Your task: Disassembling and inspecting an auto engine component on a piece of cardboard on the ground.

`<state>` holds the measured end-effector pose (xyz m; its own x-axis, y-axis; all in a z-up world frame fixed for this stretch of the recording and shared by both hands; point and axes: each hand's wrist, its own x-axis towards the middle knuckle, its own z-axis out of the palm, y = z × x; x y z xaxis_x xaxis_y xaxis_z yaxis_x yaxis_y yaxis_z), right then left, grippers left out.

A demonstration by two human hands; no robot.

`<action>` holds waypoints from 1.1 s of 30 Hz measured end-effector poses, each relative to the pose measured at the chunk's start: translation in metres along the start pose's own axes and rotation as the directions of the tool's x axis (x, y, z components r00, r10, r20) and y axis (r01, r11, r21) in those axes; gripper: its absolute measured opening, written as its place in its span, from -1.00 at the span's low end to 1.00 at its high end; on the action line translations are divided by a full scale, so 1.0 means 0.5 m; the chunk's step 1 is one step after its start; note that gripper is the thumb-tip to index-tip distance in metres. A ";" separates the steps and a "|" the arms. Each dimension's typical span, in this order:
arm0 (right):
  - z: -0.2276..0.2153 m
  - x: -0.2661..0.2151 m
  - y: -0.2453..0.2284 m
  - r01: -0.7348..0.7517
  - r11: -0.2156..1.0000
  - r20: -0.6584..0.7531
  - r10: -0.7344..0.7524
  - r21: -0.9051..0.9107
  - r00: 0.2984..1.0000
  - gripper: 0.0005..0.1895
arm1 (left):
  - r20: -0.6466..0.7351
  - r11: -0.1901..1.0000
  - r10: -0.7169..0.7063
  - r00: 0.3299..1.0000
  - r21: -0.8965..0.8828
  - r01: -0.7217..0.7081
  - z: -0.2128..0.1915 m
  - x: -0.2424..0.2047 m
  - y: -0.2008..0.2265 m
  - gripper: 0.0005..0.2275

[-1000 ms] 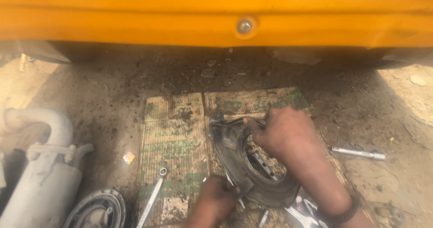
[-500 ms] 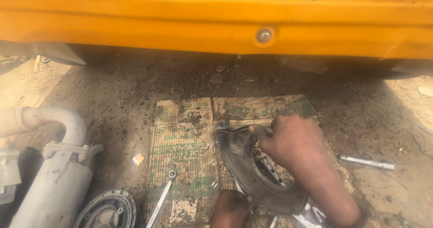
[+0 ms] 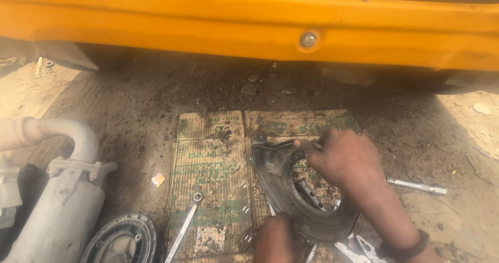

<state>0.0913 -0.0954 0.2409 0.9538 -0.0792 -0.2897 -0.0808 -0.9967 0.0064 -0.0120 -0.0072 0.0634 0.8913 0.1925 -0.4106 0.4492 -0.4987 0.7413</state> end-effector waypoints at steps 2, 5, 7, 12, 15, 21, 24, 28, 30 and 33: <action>-0.006 -0.008 -0.002 -0.014 0.999 -0.002 0.014 0.039 1.000 -0.60 | -0.001 0.993 0.111 0.994 0.051 -0.111 -0.015 -0.025 0.010 -0.88; -0.007 0.005 0.011 -0.028 0.997 -0.013 0.029 0.067 0.999 -0.57 | -0.012 0.980 0.168 0.986 0.106 -0.166 -0.075 -0.031 0.021 -0.85; -0.006 0.011 0.023 -0.032 0.998 -0.009 0.032 0.055 0.999 -0.54 | -0.020 0.989 0.106 0.994 0.109 -0.103 -0.106 -0.025 0.030 -0.86; -0.009 0.025 0.023 -0.066 0.991 -0.001 0.067 0.114 0.998 -0.53 | -0.088 0.737 0.638 0.765 0.360 -0.572 -0.008 0.032 -0.065 -0.81; 0.002 0.045 0.042 -0.051 0.993 -0.008 0.052 0.103 0.999 -0.48 | 0.070 0.608 0.704 0.706 0.453 -0.652 0.040 0.034 -0.041 -0.87; 0.021 0.063 0.083 -0.092 0.984 0.008 0.092 0.154 0.996 -0.19 | 0.238 0.726 0.495 0.836 0.415 -0.548 0.029 0.008 0.017 -0.85; 0.047 0.084 0.112 -0.068 0.984 -0.050 0.077 0.166 0.996 -0.41 | 0.107 0.799 0.393 0.913 0.452 -0.396 -0.070 0.030 0.027 -0.86; 0.017 0.032 0.094 -0.161 0.963 0.047 0.154 0.217 0.987 -0.26 | -0.127 0.739 0.630 0.766 0.399 -0.542 -0.114 0.036 0.040 -0.92; 0.040 0.029 0.127 -0.109 0.948 -0.061 0.133 0.301 0.989 -0.34 | -0.043 0.886 0.333 0.942 0.356 -0.297 -0.136 -0.006 0.092 -0.74; 0.101 0.071 0.206 -0.178 0.934 0.044 0.173 0.310 0.984 -0.25 | -0.098 0.877 0.403 0.910 0.325 -0.354 -0.027 0.109 -0.044 -0.56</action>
<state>0.1022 -0.2002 0.1828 0.9119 -0.2494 -0.3260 -0.3348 -0.9114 -0.2392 0.0277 0.0257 0.0319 0.9981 0.0568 -0.0226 0.0585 -0.7803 0.6227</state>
